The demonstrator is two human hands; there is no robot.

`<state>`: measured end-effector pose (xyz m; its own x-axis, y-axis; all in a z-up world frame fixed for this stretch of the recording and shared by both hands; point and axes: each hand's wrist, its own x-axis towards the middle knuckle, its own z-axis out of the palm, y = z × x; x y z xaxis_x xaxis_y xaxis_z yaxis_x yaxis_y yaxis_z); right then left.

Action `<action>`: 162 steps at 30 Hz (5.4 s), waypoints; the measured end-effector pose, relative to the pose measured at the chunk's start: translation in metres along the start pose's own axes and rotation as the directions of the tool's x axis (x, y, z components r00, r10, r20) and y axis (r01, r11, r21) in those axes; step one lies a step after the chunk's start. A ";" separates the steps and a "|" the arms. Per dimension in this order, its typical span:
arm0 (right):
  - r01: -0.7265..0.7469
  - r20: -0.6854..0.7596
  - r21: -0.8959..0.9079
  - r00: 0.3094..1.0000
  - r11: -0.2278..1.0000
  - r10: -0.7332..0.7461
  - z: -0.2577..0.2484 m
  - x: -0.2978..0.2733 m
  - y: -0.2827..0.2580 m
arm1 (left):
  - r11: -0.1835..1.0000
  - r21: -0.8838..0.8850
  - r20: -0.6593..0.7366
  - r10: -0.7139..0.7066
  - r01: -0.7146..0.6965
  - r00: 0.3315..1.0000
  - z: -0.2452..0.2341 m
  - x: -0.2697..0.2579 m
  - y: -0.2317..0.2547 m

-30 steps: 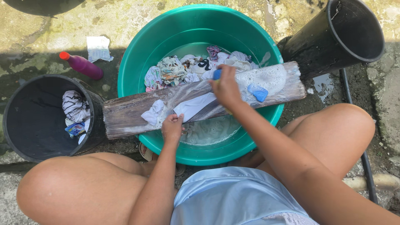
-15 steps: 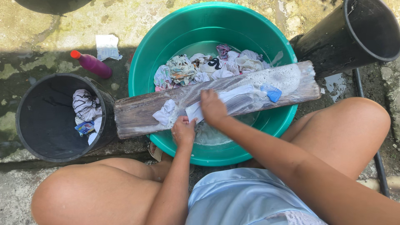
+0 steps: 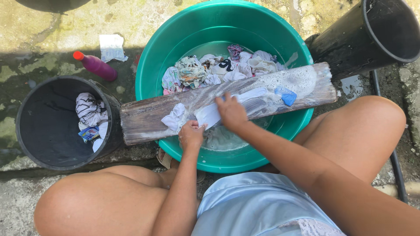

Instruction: The person washes white fabric items by hand in a basin of soapy water using a bar of soap and a wooden scrubbing board.

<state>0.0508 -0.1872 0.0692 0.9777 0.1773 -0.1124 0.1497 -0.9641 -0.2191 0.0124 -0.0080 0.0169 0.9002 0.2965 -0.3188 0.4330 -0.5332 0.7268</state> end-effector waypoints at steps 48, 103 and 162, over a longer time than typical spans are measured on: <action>-0.256 -0.071 0.048 0.963 0.965 0.259 -0.073 -0.007 0.113 | 0.558 -0.685 0.365 -0.292 0.468 0.884 0.026 0.017 0.032; -0.370 0.088 0.324 0.928 0.871 0.362 -0.026 0.000 0.034 | 0.958 0.183 0.132 -0.245 0.219 0.960 -0.046 -0.009 0.048; -0.080 0.299 0.127 0.954 0.989 0.039 -0.056 0.029 0.053 | 0.940 0.264 0.104 -0.251 0.217 0.962 -0.043 -0.012 0.049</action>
<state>0.0955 -0.2446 0.1085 0.8942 0.1903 -0.4051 0.0508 -0.9424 -0.3306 0.0209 -0.0036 0.0819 0.7621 0.3372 -0.5526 0.6145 -0.6456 0.4535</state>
